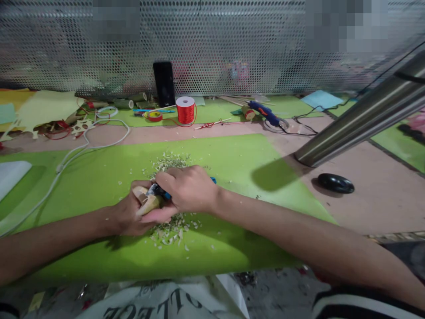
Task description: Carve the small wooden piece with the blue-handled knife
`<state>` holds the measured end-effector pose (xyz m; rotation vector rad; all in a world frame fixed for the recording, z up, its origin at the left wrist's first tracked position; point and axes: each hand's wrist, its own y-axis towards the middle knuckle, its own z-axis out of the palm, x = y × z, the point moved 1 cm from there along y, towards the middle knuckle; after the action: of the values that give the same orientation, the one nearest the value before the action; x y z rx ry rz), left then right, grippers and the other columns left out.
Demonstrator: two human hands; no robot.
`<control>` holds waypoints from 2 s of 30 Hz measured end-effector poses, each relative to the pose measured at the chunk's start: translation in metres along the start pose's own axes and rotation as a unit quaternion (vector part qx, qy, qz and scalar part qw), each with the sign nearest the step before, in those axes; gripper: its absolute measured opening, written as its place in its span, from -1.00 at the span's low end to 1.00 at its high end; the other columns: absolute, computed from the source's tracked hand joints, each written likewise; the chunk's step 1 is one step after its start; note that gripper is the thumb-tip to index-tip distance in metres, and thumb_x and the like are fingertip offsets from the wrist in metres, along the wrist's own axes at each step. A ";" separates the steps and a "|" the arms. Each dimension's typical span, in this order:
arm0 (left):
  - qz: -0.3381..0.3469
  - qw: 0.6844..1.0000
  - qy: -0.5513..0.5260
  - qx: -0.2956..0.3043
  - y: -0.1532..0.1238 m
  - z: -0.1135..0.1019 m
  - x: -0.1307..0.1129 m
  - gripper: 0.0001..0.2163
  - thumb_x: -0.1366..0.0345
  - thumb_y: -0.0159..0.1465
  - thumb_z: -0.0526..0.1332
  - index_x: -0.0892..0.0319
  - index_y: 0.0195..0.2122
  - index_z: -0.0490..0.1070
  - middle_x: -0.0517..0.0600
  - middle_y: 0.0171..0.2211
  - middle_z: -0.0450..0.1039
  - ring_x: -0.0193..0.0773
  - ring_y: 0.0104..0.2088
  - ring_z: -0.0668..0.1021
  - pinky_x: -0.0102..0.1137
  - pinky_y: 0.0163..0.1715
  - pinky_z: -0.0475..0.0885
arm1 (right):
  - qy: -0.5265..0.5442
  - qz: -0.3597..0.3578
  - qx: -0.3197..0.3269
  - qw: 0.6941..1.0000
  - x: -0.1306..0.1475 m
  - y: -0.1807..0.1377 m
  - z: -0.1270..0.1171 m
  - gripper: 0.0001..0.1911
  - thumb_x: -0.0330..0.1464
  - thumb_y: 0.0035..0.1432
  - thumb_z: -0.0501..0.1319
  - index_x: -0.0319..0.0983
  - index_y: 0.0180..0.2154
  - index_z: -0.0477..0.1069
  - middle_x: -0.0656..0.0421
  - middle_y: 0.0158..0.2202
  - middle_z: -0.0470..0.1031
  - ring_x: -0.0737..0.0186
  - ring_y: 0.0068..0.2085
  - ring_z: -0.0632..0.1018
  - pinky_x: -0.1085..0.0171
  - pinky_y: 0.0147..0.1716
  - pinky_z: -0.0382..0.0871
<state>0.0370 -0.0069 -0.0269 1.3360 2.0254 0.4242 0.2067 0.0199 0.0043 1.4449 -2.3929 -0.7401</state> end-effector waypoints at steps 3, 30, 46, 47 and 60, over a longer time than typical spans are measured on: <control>0.008 0.999 0.039 0.003 0.000 -0.001 -0.001 -0.84 0.30 0.28 0.11 0.16 -0.46 0.26 -0.09 -0.58 0.30 -0.33 -0.56 0.35 -0.37 -0.57 0.29 | 0.017 0.019 0.028 0.999 0.000 0.001 0.000 -0.22 0.24 0.20 -0.35 -0.22 -0.48 0.28 0.25 -0.64 0.23 0.39 -0.60 0.17 0.32 -0.59 -0.12; 0.076 0.994 0.059 -0.043 0.006 -0.009 -0.007 -0.82 0.27 0.39 -0.03 0.14 -0.38 0.13 -0.10 -0.51 0.22 -0.35 -0.54 0.37 -0.39 -0.55 0.40 | 0.155 0.004 -0.003 0.988 0.001 -0.003 -0.002 -0.34 0.24 0.15 -0.04 -0.22 -0.48 0.30 0.31 -0.66 0.24 0.42 -0.63 0.22 0.36 -0.61 -0.07; 0.040 0.991 0.005 -0.128 -0.004 0.002 0.005 -0.68 0.22 0.31 0.14 0.12 0.03 0.10 0.00 -0.32 0.31 -0.22 -0.29 0.49 -0.30 -0.31 0.54 | 0.167 0.046 0.019 0.985 -0.004 -0.009 -0.005 -0.31 0.28 0.09 -0.01 -0.23 -0.48 0.28 0.31 -0.66 0.22 0.44 -0.65 0.18 0.34 -0.62 -0.11; 0.040 0.991 -0.002 -0.131 -0.003 0.003 0.006 -0.67 0.25 0.30 0.16 0.11 0.04 0.09 -0.01 -0.33 0.31 -0.23 -0.29 0.48 -0.31 -0.31 0.53 | 0.167 0.044 0.015 0.985 -0.004 -0.009 -0.005 -0.31 0.29 0.08 -0.01 -0.23 -0.49 0.27 0.31 -0.67 0.22 0.45 -0.66 0.17 0.34 -0.62 -0.11; 0.025 0.988 -0.004 -0.155 -0.005 0.001 0.008 -0.69 0.31 0.31 0.15 0.10 0.05 0.14 0.02 -0.28 0.31 -0.22 -0.27 0.43 -0.35 -0.39 0.51 | 0.170 0.066 0.040 0.982 -0.003 -0.008 -0.008 -0.29 0.33 0.02 -0.03 -0.21 -0.51 0.22 0.33 -0.67 0.15 0.46 -0.66 0.12 0.35 -0.63 -0.12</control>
<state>0.0321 -0.0019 -0.0339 1.1941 1.8313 0.7247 0.2176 0.0177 0.0070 1.3033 -2.2447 -0.3375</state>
